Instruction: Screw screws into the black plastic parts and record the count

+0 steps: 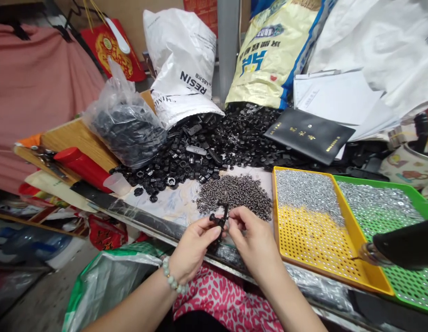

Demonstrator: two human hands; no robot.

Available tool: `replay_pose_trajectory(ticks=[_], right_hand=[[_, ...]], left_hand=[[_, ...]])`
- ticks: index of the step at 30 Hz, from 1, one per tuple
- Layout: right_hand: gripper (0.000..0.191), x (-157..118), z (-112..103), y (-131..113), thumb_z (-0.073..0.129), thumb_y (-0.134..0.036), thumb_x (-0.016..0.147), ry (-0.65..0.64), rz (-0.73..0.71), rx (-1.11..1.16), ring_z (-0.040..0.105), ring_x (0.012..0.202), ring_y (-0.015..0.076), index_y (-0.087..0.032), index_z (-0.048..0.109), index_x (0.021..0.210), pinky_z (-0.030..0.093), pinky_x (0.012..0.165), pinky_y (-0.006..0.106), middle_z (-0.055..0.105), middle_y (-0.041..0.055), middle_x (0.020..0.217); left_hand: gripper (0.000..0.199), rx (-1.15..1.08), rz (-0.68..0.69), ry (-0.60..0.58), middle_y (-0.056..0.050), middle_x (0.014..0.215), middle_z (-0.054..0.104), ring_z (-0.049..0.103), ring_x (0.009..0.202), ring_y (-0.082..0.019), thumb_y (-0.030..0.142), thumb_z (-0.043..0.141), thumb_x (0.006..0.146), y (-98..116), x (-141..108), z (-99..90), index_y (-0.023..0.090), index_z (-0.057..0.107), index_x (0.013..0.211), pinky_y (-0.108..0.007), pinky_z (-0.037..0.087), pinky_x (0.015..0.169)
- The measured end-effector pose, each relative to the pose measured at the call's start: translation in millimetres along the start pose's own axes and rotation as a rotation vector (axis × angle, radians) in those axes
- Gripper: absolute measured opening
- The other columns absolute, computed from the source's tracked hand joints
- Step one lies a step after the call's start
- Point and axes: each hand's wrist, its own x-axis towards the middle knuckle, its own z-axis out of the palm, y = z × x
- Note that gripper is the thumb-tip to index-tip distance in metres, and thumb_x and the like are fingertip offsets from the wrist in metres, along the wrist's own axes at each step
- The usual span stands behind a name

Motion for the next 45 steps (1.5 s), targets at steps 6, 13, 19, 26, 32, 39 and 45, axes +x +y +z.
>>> replay_pose_trajectory(ticks=[6, 13, 19, 26, 32, 39, 45], right_hand=[[0.016, -3, 1, -3, 0.046, -0.031, 0.079, 0.047, 0.006, 0.032, 0.055, 0.059, 0.0099, -0.018, 0.055, 0.075, 0.042, 0.055, 0.02, 0.06, -0.0007, 0.066], [0.014, -15, 8, -3, 0.047, -0.029, 0.081, 0.123, 0.027, 0.113, 0.058, 0.06, 0.0095, -0.018, 0.057, 0.081, 0.046, 0.056, 0.018, 0.061, -0.0002, 0.069], [0.019, -17, -5, 11, 0.047, -0.031, 0.082, 0.167, -0.022, 0.046, 0.061, 0.072, 0.0124, -0.02, 0.062, 0.086, 0.049, 0.065, 0.022, 0.064, 0.002, 0.081], [0.025, -19, -73, 29, 0.045, -0.042, 0.082, 0.335, -0.058, -0.37, 0.058, 0.077, 0.0158, -0.023, 0.061, 0.083, 0.046, 0.068, 0.029, 0.062, 0.0025, 0.085], [0.032, -11, -93, 66, 0.037, -0.043, 0.08, 0.225, -0.079, -0.643, 0.057, 0.068, 0.0195, -0.02, 0.059, 0.071, 0.042, 0.06, 0.033, 0.058, 0.0055, 0.074], [0.025, -3, -94, 69, 0.042, -0.036, 0.08, 0.099, -0.086, -0.621, 0.057, 0.072, 0.0184, -0.02, 0.059, 0.074, 0.043, 0.065, 0.031, 0.058, 0.0048, 0.077], [0.019, -4, -52, 41, 0.042, -0.024, 0.085, 0.021, -0.27, -0.593, 0.051, 0.072, 0.0145, -0.017, 0.058, 0.077, 0.038, 0.065, 0.026, 0.054, 0.0043, 0.078]], left_hand=[[0.026, -0.073, -0.043, 0.01, -0.004, 0.078, 0.064, 0.054, 0.07, -0.01, 0.027, 0.074, 0.061, 0, -1, 6.0, 0.015, 0.069, 0.084, -0.024, 0.041, 0.075], [0.024, -0.139, -0.057, 0.003, -0.004, 0.072, 0.064, 0.053, 0.068, -0.009, 0.027, 0.075, 0.06, -2, -4, 11.3, 0.013, 0.069, 0.078, -0.022, 0.041, 0.073], [0.027, -0.172, -0.099, -0.015, -0.004, 0.075, 0.064, 0.054, 0.068, -0.009, 0.027, 0.076, 0.06, -4, -2, 14.2, 0.012, 0.067, 0.082, -0.021, 0.041, 0.071], [0.024, -0.154, -0.123, 0.009, -0.006, 0.086, 0.064, 0.058, 0.08, -0.011, 0.026, 0.071, 0.067, 0, 10, 5.5, 0.012, 0.06, 0.084, -0.021, 0.044, 0.069], [0.023, -0.154, -0.158, -0.017, -0.007, 0.093, 0.062, 0.059, 0.084, -0.012, 0.021, 0.065, 0.072, -5, 10, 11.7, 0.012, 0.056, 0.091, -0.021, 0.046, 0.068], [0.028, -0.197, -0.175, -0.039, -0.008, 0.096, 0.061, 0.059, 0.089, -0.014, 0.018, 0.064, 0.073, -14, 15, 19.7, 0.013, 0.051, 0.097, -0.022, 0.048, 0.069], [0.017, -0.139, -0.107, 0.041, -0.008, 0.098, 0.06, 0.057, 0.087, -0.011, 0.018, 0.057, 0.079, 6, 10, 2.7, 0.012, 0.051, 0.094, -0.021, 0.047, 0.07]])
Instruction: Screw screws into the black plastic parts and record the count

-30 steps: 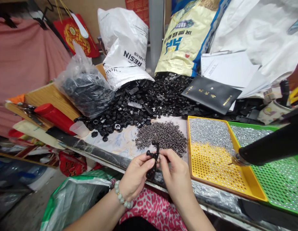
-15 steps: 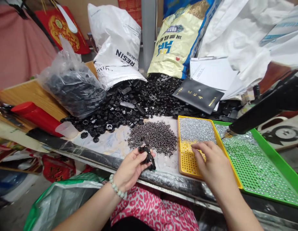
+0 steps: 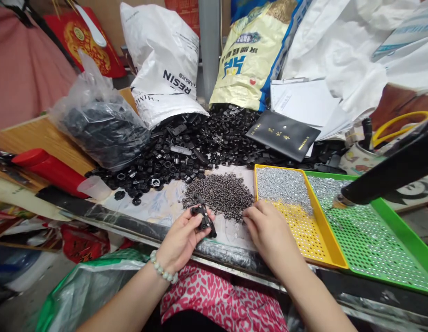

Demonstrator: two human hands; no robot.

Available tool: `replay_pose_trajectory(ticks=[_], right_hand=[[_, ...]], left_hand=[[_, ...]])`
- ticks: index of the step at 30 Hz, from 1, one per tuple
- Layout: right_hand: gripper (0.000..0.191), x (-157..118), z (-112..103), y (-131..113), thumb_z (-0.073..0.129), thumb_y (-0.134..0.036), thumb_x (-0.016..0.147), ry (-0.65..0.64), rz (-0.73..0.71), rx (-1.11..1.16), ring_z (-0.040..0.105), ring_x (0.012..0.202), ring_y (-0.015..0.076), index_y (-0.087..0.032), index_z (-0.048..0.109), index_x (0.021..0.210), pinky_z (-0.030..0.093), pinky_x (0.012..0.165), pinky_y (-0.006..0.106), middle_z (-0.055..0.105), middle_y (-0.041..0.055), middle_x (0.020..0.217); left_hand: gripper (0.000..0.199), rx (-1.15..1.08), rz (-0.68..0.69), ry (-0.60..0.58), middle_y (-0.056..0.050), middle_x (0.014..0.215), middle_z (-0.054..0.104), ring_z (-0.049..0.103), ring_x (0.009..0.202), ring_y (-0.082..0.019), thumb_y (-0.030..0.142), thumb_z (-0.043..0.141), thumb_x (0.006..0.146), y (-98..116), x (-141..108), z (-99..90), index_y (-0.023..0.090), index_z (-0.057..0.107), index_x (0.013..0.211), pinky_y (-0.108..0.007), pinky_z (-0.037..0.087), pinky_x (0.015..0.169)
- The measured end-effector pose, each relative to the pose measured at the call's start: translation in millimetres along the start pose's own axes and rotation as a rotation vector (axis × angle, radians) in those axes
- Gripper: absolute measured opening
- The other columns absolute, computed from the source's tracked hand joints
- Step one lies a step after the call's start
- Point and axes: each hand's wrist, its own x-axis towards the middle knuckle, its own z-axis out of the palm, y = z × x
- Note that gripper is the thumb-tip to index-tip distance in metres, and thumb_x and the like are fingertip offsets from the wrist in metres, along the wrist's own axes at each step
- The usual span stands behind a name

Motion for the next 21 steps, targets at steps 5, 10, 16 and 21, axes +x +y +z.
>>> replay_pose_trajectory(ticks=[5, 10, 16, 21], right_hand=[[0.008, 8, 27, -23, 0.055, -0.022, 0.079, -0.135, 0.043, -0.256, 0.047, 0.075, 0.0184, -0.019, 0.06, 0.074, 0.028, 0.063, 0.03, 0.054, 0.0037, 0.078], [0.009, 15, 33, -32, 0.054, -0.018, 0.08, -0.205, 0.05, -0.274, 0.045, 0.077, 0.0183, -0.021, 0.061, 0.076, 0.025, 0.064, 0.03, 0.053, 0.004, 0.079], [0.018, 11, 38, -25, 0.049, -0.009, 0.077, -0.076, 0.032, -0.096, 0.046, 0.075, 0.0159, -0.02, 0.063, 0.079, 0.028, 0.063, 0.027, 0.054, 0.0043, 0.081], [0.009, 17, 42, -40, 0.053, -0.023, 0.08, -0.128, 0.056, -0.11, 0.046, 0.075, 0.016, -0.021, 0.062, 0.078, 0.028, 0.062, 0.028, 0.053, 0.0037, 0.081]], left_hand=[[0.014, 0.003, 0.094, 0.038, -0.006, 0.094, 0.06, 0.056, 0.087, -0.011, 0.018, 0.058, 0.079, 14, -4, -11.9, 0.013, 0.052, 0.09, -0.021, 0.048, 0.071], [0.016, -0.05, 0.058, 0.057, -0.006, 0.094, 0.06, 0.057, 0.087, -0.012, 0.018, 0.06, 0.077, 8, -5, -12.9, 0.013, 0.053, 0.09, -0.021, 0.048, 0.07], [0.017, -0.078, 0.078, 0.063, -0.007, 0.094, 0.06, 0.057, 0.086, -0.012, 0.017, 0.061, 0.075, 10, -6, -16.5, 0.013, 0.052, 0.089, -0.022, 0.048, 0.07], [0.017, -0.088, 0.098, 0.096, -0.006, 0.095, 0.06, 0.057, 0.087, -0.012, 0.017, 0.061, 0.075, 14, -6, -22.0, 0.013, 0.052, 0.09, -0.022, 0.048, 0.07]])
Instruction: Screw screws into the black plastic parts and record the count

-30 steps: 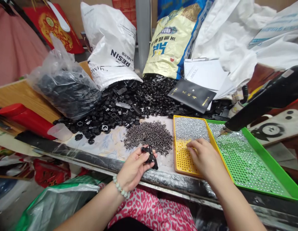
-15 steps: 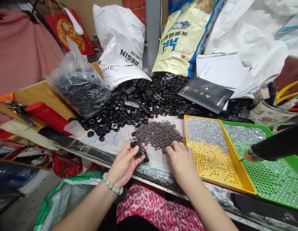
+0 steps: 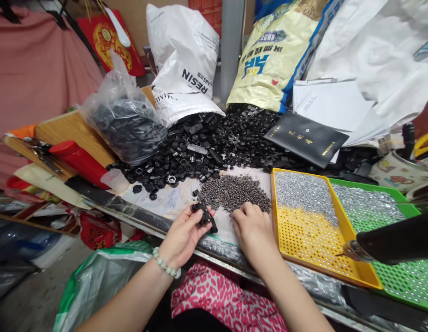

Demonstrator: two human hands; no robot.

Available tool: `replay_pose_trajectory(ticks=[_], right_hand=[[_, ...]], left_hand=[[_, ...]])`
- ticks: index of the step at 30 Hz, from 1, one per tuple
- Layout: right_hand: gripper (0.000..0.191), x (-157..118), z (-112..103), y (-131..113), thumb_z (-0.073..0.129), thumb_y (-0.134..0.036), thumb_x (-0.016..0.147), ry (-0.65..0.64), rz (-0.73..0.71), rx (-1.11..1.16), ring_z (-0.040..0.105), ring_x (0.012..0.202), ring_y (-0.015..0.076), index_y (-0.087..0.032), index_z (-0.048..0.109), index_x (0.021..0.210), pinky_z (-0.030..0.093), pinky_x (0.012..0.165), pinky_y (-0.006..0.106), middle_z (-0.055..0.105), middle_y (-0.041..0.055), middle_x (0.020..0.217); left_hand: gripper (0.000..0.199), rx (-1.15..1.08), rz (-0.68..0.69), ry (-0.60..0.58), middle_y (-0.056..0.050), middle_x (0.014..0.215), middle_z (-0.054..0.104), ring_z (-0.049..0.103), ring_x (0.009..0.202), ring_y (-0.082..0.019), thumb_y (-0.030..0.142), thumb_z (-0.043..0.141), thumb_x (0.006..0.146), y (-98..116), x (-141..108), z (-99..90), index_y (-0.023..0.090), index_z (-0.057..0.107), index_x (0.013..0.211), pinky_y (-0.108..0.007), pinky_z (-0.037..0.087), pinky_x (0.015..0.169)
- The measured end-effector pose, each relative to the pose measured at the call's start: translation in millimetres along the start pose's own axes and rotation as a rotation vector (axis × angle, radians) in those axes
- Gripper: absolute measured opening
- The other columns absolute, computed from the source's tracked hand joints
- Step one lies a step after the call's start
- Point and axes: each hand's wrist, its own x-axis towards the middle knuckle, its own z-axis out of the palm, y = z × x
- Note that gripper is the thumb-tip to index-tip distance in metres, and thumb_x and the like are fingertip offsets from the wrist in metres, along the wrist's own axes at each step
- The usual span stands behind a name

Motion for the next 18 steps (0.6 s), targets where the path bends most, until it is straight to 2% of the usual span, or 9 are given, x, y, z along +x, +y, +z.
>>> replay_pose_trajectory(ticks=[6, 9, 13, 18], right_hand=[[0.01, 3, 1, -13, 0.054, -0.025, 0.079, -0.145, 0.115, -0.216, 0.046, 0.08, 0.0215, -0.018, 0.06, 0.074, 0.026, 0.063, 0.031, 0.052, 0.0065, 0.083], [0.008, 0, 5, -11, 0.054, -0.021, 0.078, -0.104, 0.088, -0.189, 0.046, 0.079, 0.0213, -0.017, 0.058, 0.073, 0.028, 0.063, 0.032, 0.053, 0.0065, 0.082], [0.003, -2, 11, -5, 0.051, -0.018, 0.079, 0.09, -0.013, 0.04, 0.047, 0.076, 0.0185, -0.016, 0.053, 0.077, 0.034, 0.065, 0.03, 0.053, 0.0046, 0.082], [0.01, -1, 9, -4, 0.044, -0.017, 0.083, 0.128, -0.065, 0.425, 0.05, 0.067, 0.0122, -0.017, 0.049, 0.074, 0.04, 0.062, 0.023, 0.053, 0.0011, 0.071]], left_hand=[[0.017, 0.002, 0.015, -0.004, -0.005, 0.093, 0.06, 0.057, 0.088, -0.012, 0.018, 0.061, 0.075, -1, -3, -3.7, 0.014, 0.052, 0.088, -0.022, 0.048, 0.07], [0.016, 0.008, 0.006, 0.003, -0.005, 0.093, 0.06, 0.056, 0.087, -0.011, 0.018, 0.06, 0.076, -2, -3, -2.6, 0.014, 0.052, 0.089, -0.021, 0.047, 0.07], [0.014, 0.009, -0.007, -0.013, -0.006, 0.093, 0.059, 0.056, 0.086, -0.01, 0.017, 0.057, 0.078, -5, -1, 1.2, 0.013, 0.051, 0.09, -0.021, 0.047, 0.071], [0.012, 0.01, 0.001, -0.043, -0.006, 0.091, 0.059, 0.055, 0.085, -0.01, 0.017, 0.056, 0.079, -8, 4, 5.7, 0.013, 0.05, 0.088, -0.022, 0.046, 0.071]])
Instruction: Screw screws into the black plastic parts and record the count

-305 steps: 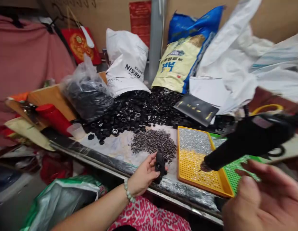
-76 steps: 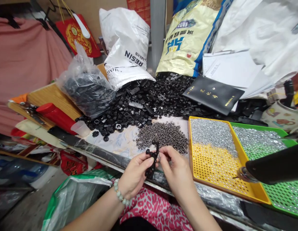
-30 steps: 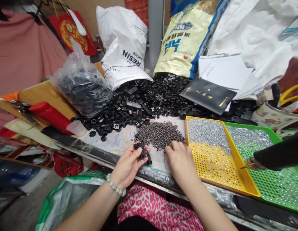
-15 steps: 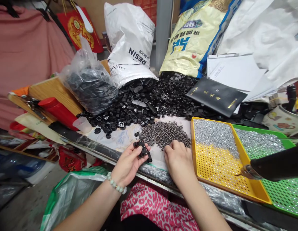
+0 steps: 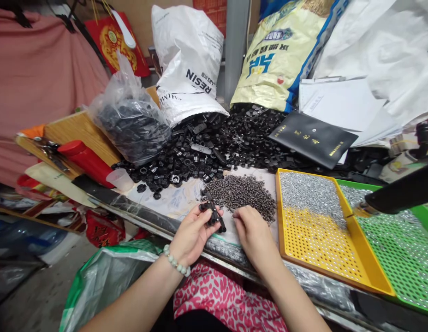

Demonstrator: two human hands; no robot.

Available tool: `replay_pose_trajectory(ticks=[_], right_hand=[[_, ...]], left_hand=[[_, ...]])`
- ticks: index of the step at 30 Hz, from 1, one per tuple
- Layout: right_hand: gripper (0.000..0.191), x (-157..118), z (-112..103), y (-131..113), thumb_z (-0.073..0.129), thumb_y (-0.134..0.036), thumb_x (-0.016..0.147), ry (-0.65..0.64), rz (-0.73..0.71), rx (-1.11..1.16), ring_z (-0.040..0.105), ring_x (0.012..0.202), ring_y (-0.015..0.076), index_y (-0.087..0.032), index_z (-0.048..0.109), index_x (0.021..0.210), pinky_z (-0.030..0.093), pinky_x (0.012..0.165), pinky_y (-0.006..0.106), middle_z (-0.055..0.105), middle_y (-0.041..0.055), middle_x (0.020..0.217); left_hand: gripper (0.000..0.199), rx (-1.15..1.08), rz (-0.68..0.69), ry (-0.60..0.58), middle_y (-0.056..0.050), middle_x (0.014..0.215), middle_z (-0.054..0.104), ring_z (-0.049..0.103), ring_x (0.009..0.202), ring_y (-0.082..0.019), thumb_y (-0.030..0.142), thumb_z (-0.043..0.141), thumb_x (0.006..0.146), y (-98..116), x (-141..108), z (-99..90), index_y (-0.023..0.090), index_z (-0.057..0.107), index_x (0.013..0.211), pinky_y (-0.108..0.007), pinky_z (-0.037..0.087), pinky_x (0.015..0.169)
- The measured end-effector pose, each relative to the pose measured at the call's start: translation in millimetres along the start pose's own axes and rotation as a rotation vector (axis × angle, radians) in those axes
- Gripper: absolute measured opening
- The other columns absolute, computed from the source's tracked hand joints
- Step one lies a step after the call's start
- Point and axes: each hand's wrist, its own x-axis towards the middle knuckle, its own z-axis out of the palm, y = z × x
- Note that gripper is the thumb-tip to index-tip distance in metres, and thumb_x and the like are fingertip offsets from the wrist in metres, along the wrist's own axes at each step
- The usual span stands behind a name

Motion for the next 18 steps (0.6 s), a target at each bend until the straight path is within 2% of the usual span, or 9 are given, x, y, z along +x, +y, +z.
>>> replay_pose_trajectory(ticks=[3, 7, 18], right_hand=[[0.009, 0, -4, -6, 0.045, -0.018, 0.082, 0.035, 0.026, 0.122, 0.054, 0.071, 0.0102, -0.018, 0.052, 0.078, 0.043, 0.064, 0.02, 0.056, 0.0005, 0.076], [0.007, 0, -6, -14, 0.046, -0.018, 0.081, 0.095, 0.032, 0.146, 0.056, 0.069, 0.0097, -0.018, 0.053, 0.081, 0.044, 0.062, 0.019, 0.058, 0.0003, 0.076], [0.009, -4, -7, -15, 0.046, -0.01, 0.082, 0.131, -0.14, 0.088, 0.057, 0.077, 0.0102, -0.017, 0.051, 0.079, 0.048, 0.068, 0.021, 0.058, 0.0034, 0.08]], left_hand=[[0.014, 0.009, 0.0, -0.026, -0.006, 0.091, 0.059, 0.056, 0.085, -0.011, 0.017, 0.056, 0.079, -2, 2, 3.7, 0.013, 0.049, 0.09, -0.023, 0.046, 0.071], [0.019, 0.014, -0.018, -0.02, -0.006, 0.092, 0.058, 0.056, 0.084, -0.012, 0.017, 0.059, 0.076, -4, 2, 9.4, 0.014, 0.048, 0.092, -0.023, 0.046, 0.07], [0.021, 0.055, -0.011, 0.014, -0.005, 0.09, 0.059, 0.056, 0.082, -0.011, 0.016, 0.06, 0.074, -6, -2, 19.0, 0.014, 0.05, 0.092, -0.023, 0.046, 0.069]])
